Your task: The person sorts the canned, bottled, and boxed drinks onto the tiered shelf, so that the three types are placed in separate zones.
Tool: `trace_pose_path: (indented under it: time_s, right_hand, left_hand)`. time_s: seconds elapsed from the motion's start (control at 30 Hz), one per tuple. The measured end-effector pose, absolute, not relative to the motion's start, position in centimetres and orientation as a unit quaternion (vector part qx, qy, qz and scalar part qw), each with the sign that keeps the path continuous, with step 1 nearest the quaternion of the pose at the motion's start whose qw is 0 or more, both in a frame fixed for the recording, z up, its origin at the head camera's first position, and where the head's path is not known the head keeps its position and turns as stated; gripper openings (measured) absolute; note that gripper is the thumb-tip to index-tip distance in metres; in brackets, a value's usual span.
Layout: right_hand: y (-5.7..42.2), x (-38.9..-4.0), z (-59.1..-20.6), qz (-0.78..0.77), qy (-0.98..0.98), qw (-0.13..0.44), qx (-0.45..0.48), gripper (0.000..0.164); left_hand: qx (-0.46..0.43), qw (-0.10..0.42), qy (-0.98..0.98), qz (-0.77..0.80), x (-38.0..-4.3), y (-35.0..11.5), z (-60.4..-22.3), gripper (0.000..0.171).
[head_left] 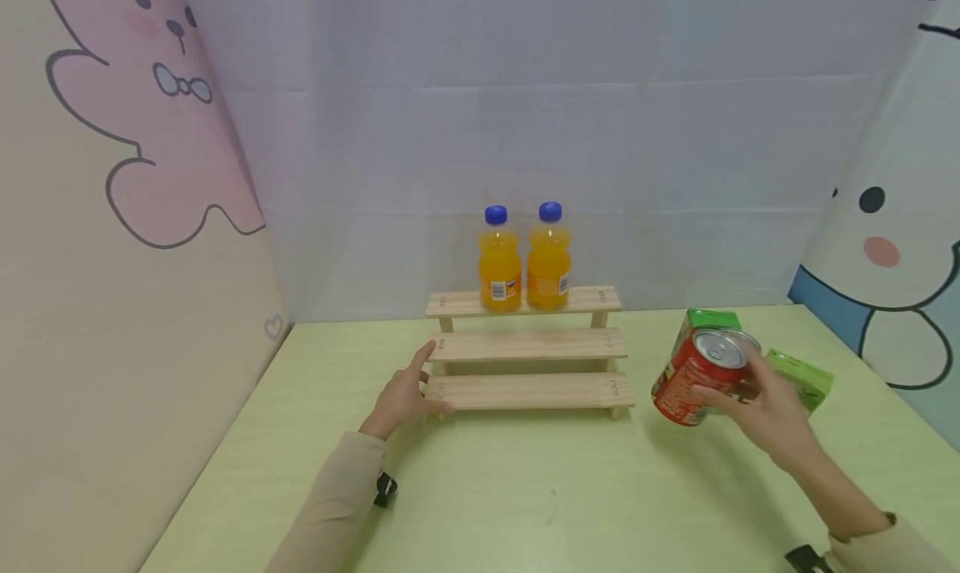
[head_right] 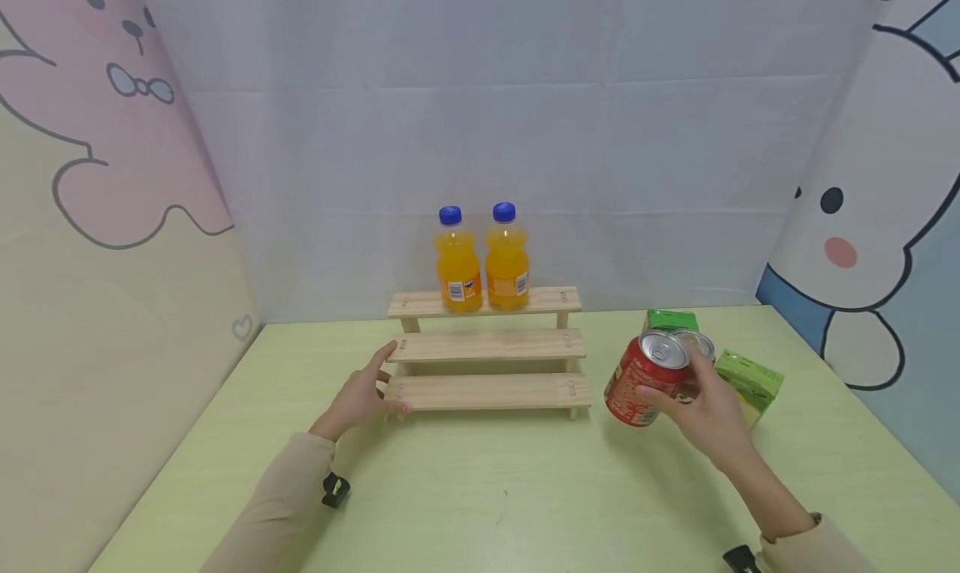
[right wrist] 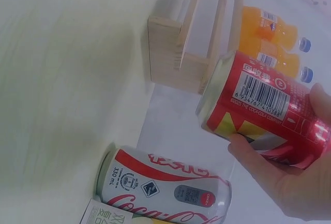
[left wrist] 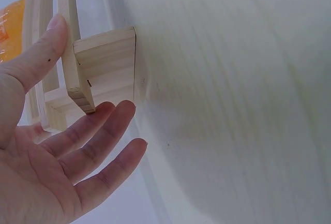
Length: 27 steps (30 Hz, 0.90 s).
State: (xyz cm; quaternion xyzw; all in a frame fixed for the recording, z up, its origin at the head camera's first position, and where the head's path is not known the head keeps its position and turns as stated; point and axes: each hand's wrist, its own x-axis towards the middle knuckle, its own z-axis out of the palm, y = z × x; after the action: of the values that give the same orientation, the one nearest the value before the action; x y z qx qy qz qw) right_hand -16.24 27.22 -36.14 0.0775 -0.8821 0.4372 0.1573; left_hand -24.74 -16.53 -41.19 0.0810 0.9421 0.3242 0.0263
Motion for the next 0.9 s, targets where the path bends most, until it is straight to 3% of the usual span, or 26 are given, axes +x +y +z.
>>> trace_pose_path:
  time_s: [0.43,0.67,0.9]
  right_hand:
    - [25.0,-17.6,-34.8,0.438,-0.878,0.145,0.131,0.068]
    - [24.1,-18.4,-34.4,0.442,-0.880,0.109,0.136,0.072]
    - [22.8,-19.4,-34.3,0.455,-0.871,0.104,0.155,0.067]
  left_hand:
    - [0.079,0.028,0.941,0.327,-24.8,-16.6,-41.3,0.104]
    - [0.085,0.025,0.939,0.331,-24.7,-16.7,-41.5,0.104]
    - [0.088,0.024,0.939,0.331,-24.8,-16.8,-41.5,0.104]
